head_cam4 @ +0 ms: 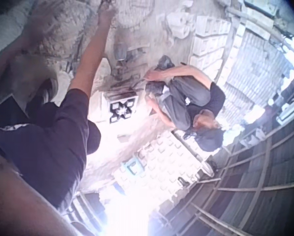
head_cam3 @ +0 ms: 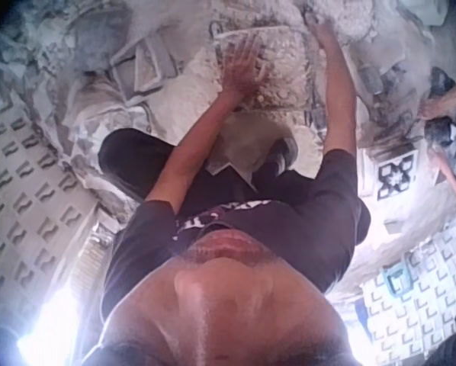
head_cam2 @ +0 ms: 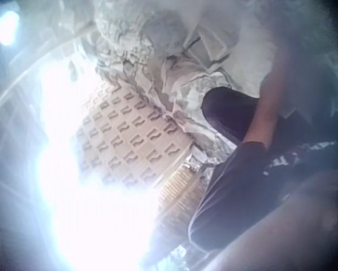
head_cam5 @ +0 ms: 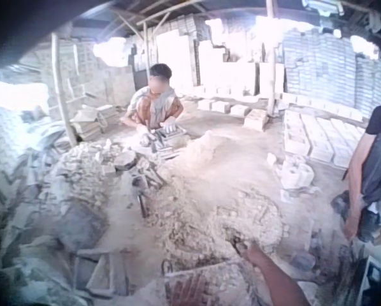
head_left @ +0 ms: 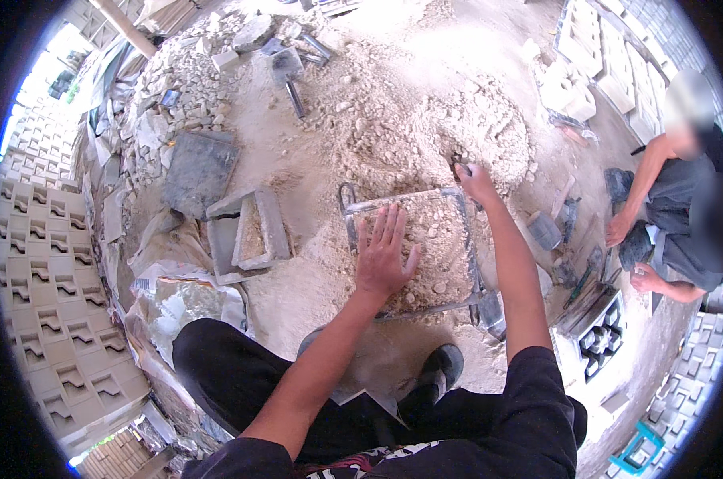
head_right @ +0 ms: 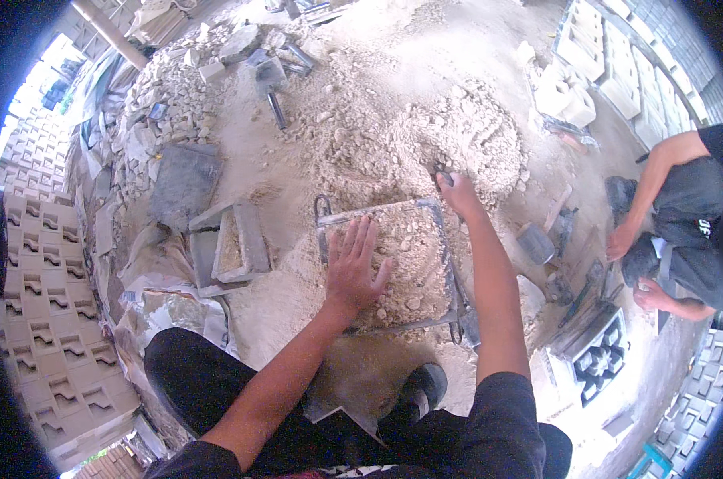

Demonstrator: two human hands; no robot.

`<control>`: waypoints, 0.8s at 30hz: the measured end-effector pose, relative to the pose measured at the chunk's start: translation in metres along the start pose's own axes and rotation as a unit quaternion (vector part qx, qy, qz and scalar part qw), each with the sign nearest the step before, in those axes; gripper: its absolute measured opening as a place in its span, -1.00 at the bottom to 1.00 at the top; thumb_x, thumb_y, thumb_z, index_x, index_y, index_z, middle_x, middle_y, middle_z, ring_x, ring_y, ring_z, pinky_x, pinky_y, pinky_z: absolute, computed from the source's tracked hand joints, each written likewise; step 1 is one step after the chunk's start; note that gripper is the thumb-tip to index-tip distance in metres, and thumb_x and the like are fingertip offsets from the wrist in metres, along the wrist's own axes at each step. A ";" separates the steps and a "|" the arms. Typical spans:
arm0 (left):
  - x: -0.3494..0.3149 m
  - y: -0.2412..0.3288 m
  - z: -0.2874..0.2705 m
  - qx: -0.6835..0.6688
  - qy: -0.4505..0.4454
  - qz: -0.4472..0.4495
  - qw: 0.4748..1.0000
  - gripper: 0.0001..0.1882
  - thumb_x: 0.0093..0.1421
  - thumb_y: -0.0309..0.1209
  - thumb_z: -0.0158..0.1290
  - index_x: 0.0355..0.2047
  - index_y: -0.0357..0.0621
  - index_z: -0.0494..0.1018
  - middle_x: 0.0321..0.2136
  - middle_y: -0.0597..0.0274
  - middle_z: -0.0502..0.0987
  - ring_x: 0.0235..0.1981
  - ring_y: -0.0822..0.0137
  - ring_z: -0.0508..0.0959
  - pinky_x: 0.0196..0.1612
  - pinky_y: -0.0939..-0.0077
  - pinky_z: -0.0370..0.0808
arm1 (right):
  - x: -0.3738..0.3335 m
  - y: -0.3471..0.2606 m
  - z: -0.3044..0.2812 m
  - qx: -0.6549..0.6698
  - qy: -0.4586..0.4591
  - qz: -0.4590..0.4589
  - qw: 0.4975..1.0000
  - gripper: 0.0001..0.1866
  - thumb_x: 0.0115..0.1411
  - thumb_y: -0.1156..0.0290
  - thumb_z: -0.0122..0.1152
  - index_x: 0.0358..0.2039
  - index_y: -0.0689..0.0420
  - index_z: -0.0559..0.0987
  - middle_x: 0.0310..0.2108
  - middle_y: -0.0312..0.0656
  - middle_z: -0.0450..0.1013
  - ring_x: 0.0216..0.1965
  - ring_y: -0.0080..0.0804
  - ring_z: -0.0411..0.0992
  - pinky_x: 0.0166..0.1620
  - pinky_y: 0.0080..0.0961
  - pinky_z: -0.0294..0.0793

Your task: The person fills a metal mold with a sand and cement mixture, levels the surface with a trowel, compacts it by hand, and then carefully lifts the mold to place the resulting ventilation block on the floor alongside others.

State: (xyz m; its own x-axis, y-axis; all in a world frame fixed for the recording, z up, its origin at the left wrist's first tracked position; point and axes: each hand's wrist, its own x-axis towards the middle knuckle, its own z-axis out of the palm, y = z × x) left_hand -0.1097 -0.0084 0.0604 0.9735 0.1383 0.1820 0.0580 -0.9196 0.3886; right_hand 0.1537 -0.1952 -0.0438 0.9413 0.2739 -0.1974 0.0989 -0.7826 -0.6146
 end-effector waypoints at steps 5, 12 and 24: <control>-0.002 0.002 -0.005 -0.007 0.014 -0.003 1.000 -0.29 0.21 -0.04 -0.11 0.26 -0.20 0.14 0.28 0.04 0.17 0.32 0.12 0.12 0.34 -0.02 -0.08 | -0.034 -0.020 -0.025 0.115 -0.045 0.044 0.991 -0.31 0.19 -0.21 0.03 -0.18 0.31 0.54 -0.50 -0.11 0.49 -0.48 -0.35 0.46 -0.31 -0.41 0.42; -0.005 -0.005 0.005 -0.011 0.048 0.009 0.999 -0.33 0.26 -0.08 -0.19 0.27 -0.22 0.11 0.28 -0.01 0.15 0.33 0.10 0.10 0.35 0.02 -0.08 | -0.105 -0.064 -0.097 0.060 -0.052 -0.091 0.993 -0.33 0.22 -0.23 -0.02 -0.46 0.27 0.43 -0.64 -0.22 0.35 -0.53 -0.40 0.39 -0.36 -0.36 0.42; -0.003 -0.016 0.019 -0.421 0.208 -0.117 0.875 -0.45 0.39 -0.17 -0.38 0.16 -0.39 0.23 0.12 -0.20 0.33 0.19 -0.08 0.28 0.26 0.22 0.14 | -0.276 -0.108 -0.087 -0.022 -0.072 -0.119 0.990 -0.42 0.18 -0.10 0.11 -0.45 0.31 0.46 -0.57 0.01 0.43 -0.43 -0.18 0.48 -0.32 -0.27 0.39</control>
State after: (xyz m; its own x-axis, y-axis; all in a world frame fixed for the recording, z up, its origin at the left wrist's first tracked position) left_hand -0.1092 -0.0009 0.0360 0.7814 0.5702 0.2536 -0.1092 -0.2751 0.9552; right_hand -0.0886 -0.2345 0.1432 0.8346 0.5271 -0.1599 0.3285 -0.7093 -0.6237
